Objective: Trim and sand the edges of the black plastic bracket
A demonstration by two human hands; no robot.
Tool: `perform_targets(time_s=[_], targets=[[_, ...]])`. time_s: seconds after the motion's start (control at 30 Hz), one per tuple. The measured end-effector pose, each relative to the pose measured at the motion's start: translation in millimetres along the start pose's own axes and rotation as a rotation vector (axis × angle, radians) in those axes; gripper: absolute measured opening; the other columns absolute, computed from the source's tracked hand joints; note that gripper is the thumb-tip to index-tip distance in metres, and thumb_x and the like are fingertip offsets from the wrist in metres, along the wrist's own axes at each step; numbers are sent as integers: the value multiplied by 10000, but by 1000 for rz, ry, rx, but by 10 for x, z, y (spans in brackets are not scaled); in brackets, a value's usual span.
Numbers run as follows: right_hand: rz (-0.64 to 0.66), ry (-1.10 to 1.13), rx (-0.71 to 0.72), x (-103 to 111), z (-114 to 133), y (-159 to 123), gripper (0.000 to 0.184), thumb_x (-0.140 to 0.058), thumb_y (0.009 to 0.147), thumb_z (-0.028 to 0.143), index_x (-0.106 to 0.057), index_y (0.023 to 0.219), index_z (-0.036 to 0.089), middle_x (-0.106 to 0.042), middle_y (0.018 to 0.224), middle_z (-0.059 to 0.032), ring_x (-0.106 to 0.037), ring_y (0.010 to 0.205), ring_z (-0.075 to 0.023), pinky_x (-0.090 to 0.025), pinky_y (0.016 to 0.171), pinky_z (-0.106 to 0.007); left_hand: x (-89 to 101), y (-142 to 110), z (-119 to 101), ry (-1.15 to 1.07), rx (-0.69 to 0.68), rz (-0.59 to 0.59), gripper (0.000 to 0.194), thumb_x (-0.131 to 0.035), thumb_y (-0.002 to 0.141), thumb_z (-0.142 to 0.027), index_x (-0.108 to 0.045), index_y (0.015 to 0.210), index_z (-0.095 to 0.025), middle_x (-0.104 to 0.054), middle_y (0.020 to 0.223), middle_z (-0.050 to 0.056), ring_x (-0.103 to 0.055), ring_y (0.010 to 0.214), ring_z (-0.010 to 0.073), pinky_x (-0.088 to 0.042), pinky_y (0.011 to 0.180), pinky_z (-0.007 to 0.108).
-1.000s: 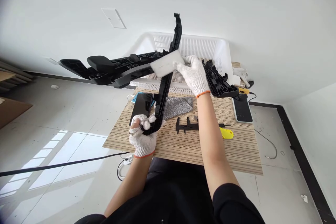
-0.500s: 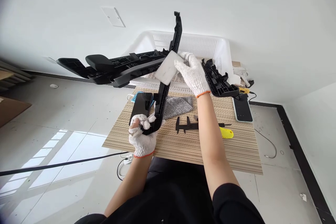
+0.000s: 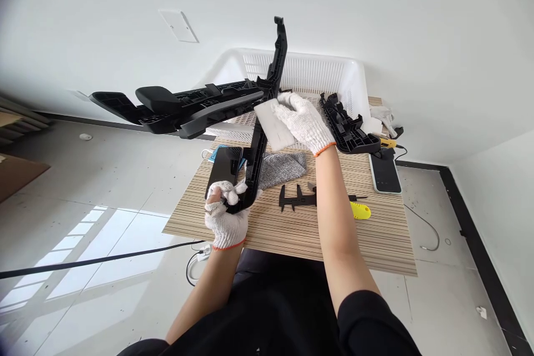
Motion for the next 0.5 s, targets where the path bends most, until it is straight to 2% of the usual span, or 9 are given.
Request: perform_targets(time_s=[0.07, 0.17, 0.27, 0.33, 0.4, 0.47, 0.5], targets=[[11, -23, 6, -4, -10, 0, 254, -696, 921, 459, -711, 979, 212, -720, 1019, -31, -688, 997, -198, -605, 910, -373, 3, 1, -1, -1, -1, 1, 383, -852, 792, -438, -581, 754, -170, -460, 560, -51, -669, 727, 190, -694, 709, 522], [-198, 50, -35, 146, -75, 23, 278, -612, 975, 480, -678, 1061, 223, -697, 1015, -54, -699, 964, -213, -626, 791, -361, -3, -1, -2, -1, -1, 14, 380, -846, 801, -442, -581, 760, -172, -464, 564, -51, -670, 725, 187, -696, 715, 516], [-368, 125, -21, 252, -79, 26, 339, -510, 1034, 519, -603, 1210, 245, -666, 1134, -87, -702, 1112, -261, -651, 804, -399, 0, -1, -8, 5, -8, 8, 372, -840, 804, -442, -584, 764, -175, -462, 558, -52, -668, 716, 189, -695, 700, 516], [-368, 178, -43, 233, -75, 28, 372, -521, 1031, 554, -573, 1243, 253, -663, 1169, -94, -702, 1168, -286, -670, 797, -414, -3, -2, -7, 5, -8, 5, 375, -844, 795, -441, -582, 760, -175, -459, 554, -54, -667, 713, 189, -694, 699, 515], [-298, 198, -107, 160, -84, 29, 380, -606, 990, 558, -582, 1204, 245, -677, 1133, -96, -723, 1137, -291, -686, 765, -403, -9, -3, -3, 4, -5, 5, 375, -843, 794, -436, -578, 754, -173, -464, 560, -52, -666, 722, 187, -694, 709, 513], [-251, 202, -153, 111, -89, 18, 343, -697, 947, 474, -587, 1173, 239, -691, 1101, -92, -742, 1091, -278, -694, 747, -378, -12, -7, -3, 4, -4, 5, 372, -838, 800, -432, -577, 752, -171, -469, 569, -49, -666, 731, 187, -694, 713, 512], [-271, 213, -154, 124, -87, 8, 326, -708, 940, 409, -578, 1190, 244, -696, 1099, -86, -749, 1075, -266, -696, 745, -365, -11, -10, -5, 4, -6, 6, 370, -835, 804, -432, -577, 754, -171, -469, 572, -49, -666, 734, 188, -694, 713, 513]])
Point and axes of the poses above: each hand's wrist, its own y-axis towards the middle knuckle, its own x-axis out of the back of the hand, z = x × y, the point moved 8 cm from there along y, towards the middle knuckle
